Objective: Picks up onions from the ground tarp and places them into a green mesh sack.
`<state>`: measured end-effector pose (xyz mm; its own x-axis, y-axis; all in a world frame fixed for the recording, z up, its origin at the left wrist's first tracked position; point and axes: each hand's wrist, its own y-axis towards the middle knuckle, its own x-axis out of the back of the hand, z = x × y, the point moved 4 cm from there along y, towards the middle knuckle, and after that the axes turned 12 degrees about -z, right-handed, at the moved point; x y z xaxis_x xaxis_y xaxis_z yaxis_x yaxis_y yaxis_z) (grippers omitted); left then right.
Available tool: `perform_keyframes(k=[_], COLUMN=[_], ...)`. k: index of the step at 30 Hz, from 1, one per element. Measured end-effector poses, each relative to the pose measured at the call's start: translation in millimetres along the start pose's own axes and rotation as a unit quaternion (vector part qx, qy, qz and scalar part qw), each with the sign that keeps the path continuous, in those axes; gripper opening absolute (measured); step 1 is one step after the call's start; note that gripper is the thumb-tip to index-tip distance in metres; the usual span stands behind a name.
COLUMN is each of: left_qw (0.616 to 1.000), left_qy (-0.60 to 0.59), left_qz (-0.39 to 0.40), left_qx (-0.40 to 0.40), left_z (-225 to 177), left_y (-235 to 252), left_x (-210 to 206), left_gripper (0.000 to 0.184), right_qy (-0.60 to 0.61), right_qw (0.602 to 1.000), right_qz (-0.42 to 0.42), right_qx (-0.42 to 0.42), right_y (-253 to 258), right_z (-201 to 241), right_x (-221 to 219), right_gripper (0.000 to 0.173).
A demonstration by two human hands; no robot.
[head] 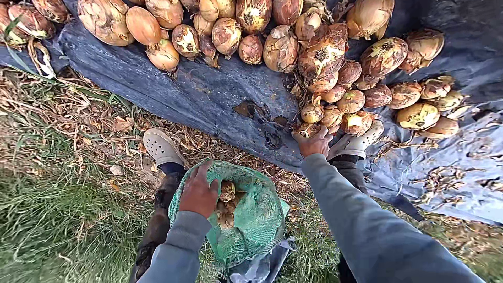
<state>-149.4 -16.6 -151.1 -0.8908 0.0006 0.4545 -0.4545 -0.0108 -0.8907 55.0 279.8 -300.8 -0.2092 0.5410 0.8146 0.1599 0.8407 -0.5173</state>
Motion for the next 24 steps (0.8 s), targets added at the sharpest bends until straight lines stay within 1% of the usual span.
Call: perform_keyframes(k=[3, 5, 6, 7, 8, 9, 10, 11, 12, 13, 14, 15, 16, 17, 18, 19, 20, 21, 24], left_qw=[1.000, 1.000, 1.000, 1.000, 1.000, 1.000, 0.999, 0.999, 0.999, 0.999, 0.999, 0.999, 0.999, 0.999, 0.999, 1.000, 1.000, 1.000, 1.000], left_qy=[-0.003, -0.008, -0.010, -0.012, -0.016, -0.021, -0.023, -0.023, -0.022, -0.021, -0.024, -0.025, -0.024, -0.023, -0.019, -0.014, -0.010, -0.010, -0.009], left_qz=[-0.007, -0.012, -0.016, -0.018, -0.019, -0.018, -0.018, -0.020, -0.019, -0.019, -0.023, -0.025, -0.024, -0.020, -0.017, -0.014, -0.013, -0.015, -0.014], left_qx=[0.000, -0.006, -0.009, -0.013, -0.014, -0.012, -0.012, -0.013, -0.013, -0.014, -0.018, -0.022, -0.023, -0.021, -0.020, -0.020, -0.021, -0.022, -0.013], left_z=[2.5, 3.1, 3.7, 3.9, 3.7, 3.3, 3.5, 3.9, 4.4, 4.4, 4.1, 4.3, 4.8, 5.2, 5.3, 4.9, 4.9, 4.5, 3.9], left_y=[0.3, 1.7, 1.5, 1.2, 0.7, 0.1, -0.1, 0.2, 0.2, 0.6, 1.2, 1.2, 0.8, 0.2, -0.3, -0.1, -0.3, -0.3, -1.1], left_x=[2.1, 2.9, 2.9, 2.1, 0.3, -1.7, -3.3, -3.7, -3.3, -2.5, -1.6, -1.3, -1.5, -2.0, -2.6, -3.1, -3.5, -3.5, -4.4], left_gripper=[0.055, 0.055, 0.055, 0.055, 0.055, 0.055, 0.055, 0.055, 0.054, 0.054, 0.054, 0.053, 0.053, 0.053, 0.054, 0.054, 0.054, 0.054, 0.054], right_qy=[0.006, 0.055, 0.107, 0.176, 0.239, 0.272, 0.276, 0.243, 0.165, 0.093, 0.056, 0.044, 0.053, 0.058, 0.055, 0.050, 0.041, 0.024, -0.006], right_qw=[0.999, 0.997, 0.993, 0.983, 0.966, 0.951, 0.937, 0.920, 0.894, 0.863, 0.860, 0.890, 0.933, 0.965, 0.983, 0.990, 0.993, 0.994, 0.996], right_qz=[-0.009, -0.024, -0.038, -0.047, -0.039, 0.009, 0.082, 0.177, 0.286, 0.358, 0.362, 0.303, 0.201, 0.111, 0.039, -0.004, -0.019, -0.015, 0.022], right_qx=[-0.044, -0.046, -0.020, 0.027, 0.086, 0.144, 0.196, 0.252, 0.304, 0.344, 0.355, 0.337, 0.294, 0.232, 0.173, 0.131, 0.109, 0.103, 0.089], right_y=[-0.4, -19.6, -38.9, -63.0, -91.6, -123.9, -155.3, -179.9, -194.0, -193.9, -177.2, -147.4, -109.6, -69.3, -31.9, -1.3, 20.0, 33.9, 58.3], right_z=[9.0, 7.0, 4.8, 1.9, -1.7, -5.3, -7.2, -6.5, -3.1, 1.0, 3.0, 1.3, -1.0, -2.1, -2.1, 0.5, 5.1, 10.6, 25.9], right_x=[-4.5, 11.8, 23.0, 33.7, 42.2, 48.6, 52.7, 53.5, 52.1, 48.6, 44.7, 43.3, 45.1, 47.9, 48.9, 47.7, 44.2, 38.6, 24.4], right_gripper=[0.097, 0.093, 0.093, 0.092, 0.091, 0.091, 0.091, 0.089, 0.082, 0.069, 0.053, 0.045, 0.048, 0.060, 0.073, 0.081, 0.086, 0.087, 0.091])
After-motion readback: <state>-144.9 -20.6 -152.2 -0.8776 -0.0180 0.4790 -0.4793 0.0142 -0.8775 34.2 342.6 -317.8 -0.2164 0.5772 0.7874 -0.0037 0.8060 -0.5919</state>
